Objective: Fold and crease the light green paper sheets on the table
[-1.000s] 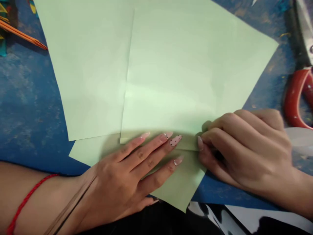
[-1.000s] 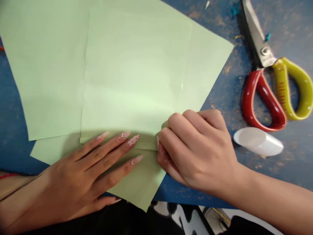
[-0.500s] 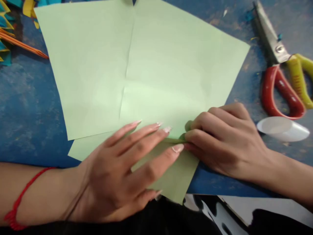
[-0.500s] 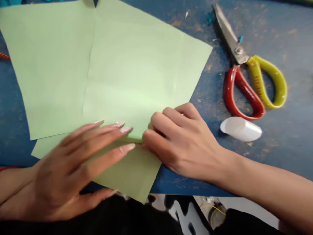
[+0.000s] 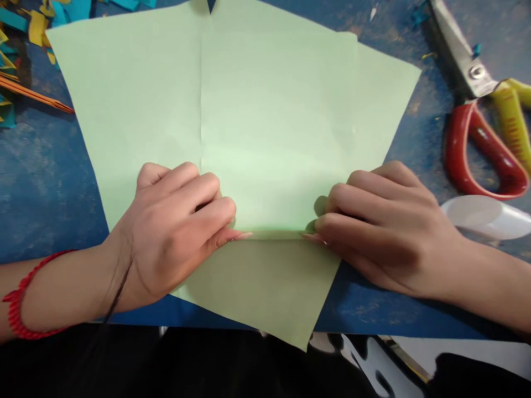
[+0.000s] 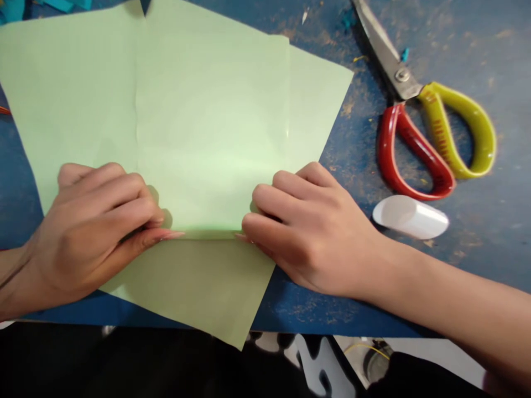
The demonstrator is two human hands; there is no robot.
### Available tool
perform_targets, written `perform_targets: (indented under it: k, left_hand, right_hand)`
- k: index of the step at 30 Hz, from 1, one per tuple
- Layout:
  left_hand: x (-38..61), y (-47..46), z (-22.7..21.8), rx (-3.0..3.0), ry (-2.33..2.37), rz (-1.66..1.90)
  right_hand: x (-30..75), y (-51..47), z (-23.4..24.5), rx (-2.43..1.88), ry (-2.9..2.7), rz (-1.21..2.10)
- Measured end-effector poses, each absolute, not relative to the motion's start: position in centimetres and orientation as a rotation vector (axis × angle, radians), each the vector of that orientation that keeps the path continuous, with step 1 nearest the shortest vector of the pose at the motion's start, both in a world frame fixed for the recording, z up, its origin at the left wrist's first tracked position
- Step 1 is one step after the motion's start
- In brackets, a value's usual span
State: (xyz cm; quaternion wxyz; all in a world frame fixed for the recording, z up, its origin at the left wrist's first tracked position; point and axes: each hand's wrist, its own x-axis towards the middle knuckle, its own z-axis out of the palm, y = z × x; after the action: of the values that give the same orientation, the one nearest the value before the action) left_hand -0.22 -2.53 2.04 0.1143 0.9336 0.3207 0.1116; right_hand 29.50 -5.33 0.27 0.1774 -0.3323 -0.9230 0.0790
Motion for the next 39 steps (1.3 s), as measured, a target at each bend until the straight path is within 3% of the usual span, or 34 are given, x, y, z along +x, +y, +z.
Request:
perform_targets:
  k: [16,27,34,39]
  left_hand:
    - [0.1,-2.1,3.0,2.77,0.929,0.173]
    - [-0.8,-2.3,2.8,2.814,0.934,0.305]
    - [-0.8,-3.7,2.3,2.851,0.327,0.301]
    - [0.2,-5.3,2.0,2.804,0.481,0.191]
  right_hand:
    - [29.4,-5.7,0.4,-1.121,-2.554,0.213]
    - [29.8,-5.0,1.7,-1.099,-2.657,0.208]
    - [29.8,-4.8,1.6,-1.103,-2.614,0.228]
    - [29.5,-5.1,1.1,-1.133,-2.594,0.167]
